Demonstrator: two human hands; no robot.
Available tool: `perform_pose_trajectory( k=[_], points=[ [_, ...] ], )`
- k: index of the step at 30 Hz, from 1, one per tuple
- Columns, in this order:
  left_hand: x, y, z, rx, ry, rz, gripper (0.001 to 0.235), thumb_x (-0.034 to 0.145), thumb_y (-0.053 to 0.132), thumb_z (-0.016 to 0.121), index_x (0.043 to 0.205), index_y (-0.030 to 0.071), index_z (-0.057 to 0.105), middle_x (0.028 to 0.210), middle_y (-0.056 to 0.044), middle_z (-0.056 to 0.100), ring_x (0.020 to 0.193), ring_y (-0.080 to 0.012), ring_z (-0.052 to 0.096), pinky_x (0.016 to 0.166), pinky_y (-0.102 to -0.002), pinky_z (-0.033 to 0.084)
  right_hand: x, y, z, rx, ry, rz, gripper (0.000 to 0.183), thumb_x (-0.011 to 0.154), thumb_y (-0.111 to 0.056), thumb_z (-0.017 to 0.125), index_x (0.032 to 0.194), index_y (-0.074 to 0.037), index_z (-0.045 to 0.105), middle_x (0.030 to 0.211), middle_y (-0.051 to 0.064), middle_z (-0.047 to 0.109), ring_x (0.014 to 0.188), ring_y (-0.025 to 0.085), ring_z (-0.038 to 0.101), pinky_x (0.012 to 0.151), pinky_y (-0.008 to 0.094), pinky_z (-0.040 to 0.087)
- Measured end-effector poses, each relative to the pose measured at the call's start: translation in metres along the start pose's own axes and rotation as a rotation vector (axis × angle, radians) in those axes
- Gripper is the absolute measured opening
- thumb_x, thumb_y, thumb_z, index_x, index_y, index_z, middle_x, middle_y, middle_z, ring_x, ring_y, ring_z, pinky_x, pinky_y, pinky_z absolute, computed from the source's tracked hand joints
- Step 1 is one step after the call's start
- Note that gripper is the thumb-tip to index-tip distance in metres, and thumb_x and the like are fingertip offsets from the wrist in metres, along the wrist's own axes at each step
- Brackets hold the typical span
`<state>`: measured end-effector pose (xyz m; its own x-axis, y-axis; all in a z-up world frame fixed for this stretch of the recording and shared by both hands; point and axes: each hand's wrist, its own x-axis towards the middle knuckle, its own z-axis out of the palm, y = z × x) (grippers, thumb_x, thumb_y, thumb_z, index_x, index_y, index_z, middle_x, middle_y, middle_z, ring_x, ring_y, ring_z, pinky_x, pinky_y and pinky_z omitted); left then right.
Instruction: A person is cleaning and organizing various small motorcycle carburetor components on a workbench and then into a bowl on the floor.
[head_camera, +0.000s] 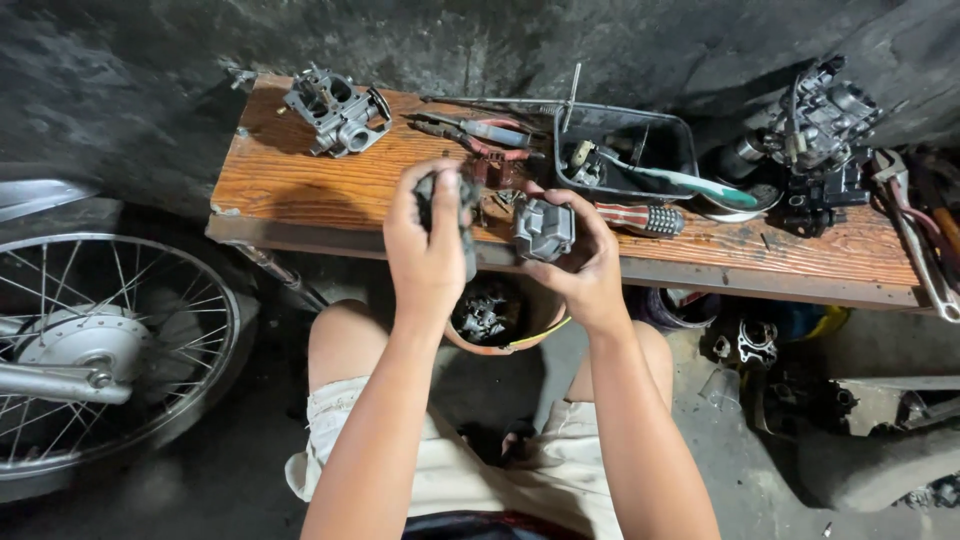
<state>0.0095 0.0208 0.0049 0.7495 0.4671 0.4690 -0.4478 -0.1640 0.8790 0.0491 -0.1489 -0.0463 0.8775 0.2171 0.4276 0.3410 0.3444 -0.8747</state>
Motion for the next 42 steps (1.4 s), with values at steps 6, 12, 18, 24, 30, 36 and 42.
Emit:
perform_pose_trajectory(
  k=[6,12,18,24,30,36,42],
  points=[
    [-0.005,-0.011,-0.017,0.006,0.059,-0.122,0.041,0.111,0.037,0.040,0.091,0.013,0.066,0.061,-0.001,0.059,0.054,-0.0115,0.056,0.058,-0.026,0.050,-0.002,0.004,0.001,-0.035,-0.024,-0.015,0.074,0.066,0.002,0.091,0.129,0.005,0.054,0.133,0.022,0.065,0.125,0.027,0.063,0.098,0.034,0.059],
    [0.020,-0.031,-0.029,-0.272,0.275,-0.131,0.019,0.108,0.030,0.045,0.106,0.017,0.059,0.074,0.002,0.052,0.058,-0.0050,0.048,0.057,-0.022,0.044,-0.005,0.015,-0.003,-0.124,0.027,-0.035,0.074,0.067,-0.009,0.094,0.127,0.002,0.052,0.120,0.012,0.061,0.118,0.019,0.060,0.096,0.029,0.058],
    [0.039,-0.081,-0.043,-0.158,0.219,0.201,0.045,0.101,0.009,0.044,0.144,0.016,0.034,0.110,-0.008,0.044,0.087,-0.0107,0.047,0.086,-0.032,0.050,0.015,-0.003,0.025,-0.297,0.028,-0.083,0.075,0.061,-0.007,0.100,0.125,0.003,0.061,0.122,0.016,0.065,0.117,0.021,0.063,0.099,0.033,0.056],
    [0.033,-0.082,-0.041,0.057,0.412,0.204,0.045,0.101,0.002,0.050,0.144,0.008,0.036,0.112,-0.010,0.049,0.106,-0.0194,0.051,0.106,-0.037,0.041,0.071,-0.033,0.059,-0.449,-0.071,-0.075,0.071,0.072,-0.002,0.092,0.134,-0.002,0.056,0.127,0.016,0.066,0.120,0.029,0.064,0.102,0.044,0.055],
    [0.036,-0.086,-0.037,0.071,0.483,0.268,0.042,0.098,0.000,0.051,0.139,0.003,0.041,0.111,-0.011,0.048,0.101,-0.0195,0.050,0.100,-0.037,0.044,0.114,-0.016,0.085,-0.802,-0.155,-0.017,0.066,0.065,-0.008,0.091,0.124,-0.006,0.061,0.106,0.019,0.073,0.098,0.037,0.073,0.081,0.041,0.063],
    [0.035,-0.093,-0.037,0.080,0.486,0.287,0.040,0.099,0.000,0.050,0.137,0.003,0.042,0.117,-0.012,0.053,0.104,-0.0187,0.051,0.102,-0.038,0.044,0.136,0.008,0.091,-1.009,-0.321,-0.158,0.063,0.066,-0.020,0.093,0.125,-0.014,0.069,0.103,0.011,0.074,0.097,0.034,0.074,0.086,0.046,0.060],
    [0.036,-0.088,-0.039,0.076,0.473,0.265,0.038,0.100,0.001,0.050,0.136,0.003,0.041,0.113,-0.011,0.052,0.100,-0.0177,0.051,0.099,-0.039,0.045,0.145,0.042,0.086,-1.232,-0.391,-0.142,0.069,0.073,-0.045,0.087,0.134,-0.025,0.061,0.113,0.005,0.073,0.108,0.032,0.069,0.102,0.051,0.042]
  ],
)
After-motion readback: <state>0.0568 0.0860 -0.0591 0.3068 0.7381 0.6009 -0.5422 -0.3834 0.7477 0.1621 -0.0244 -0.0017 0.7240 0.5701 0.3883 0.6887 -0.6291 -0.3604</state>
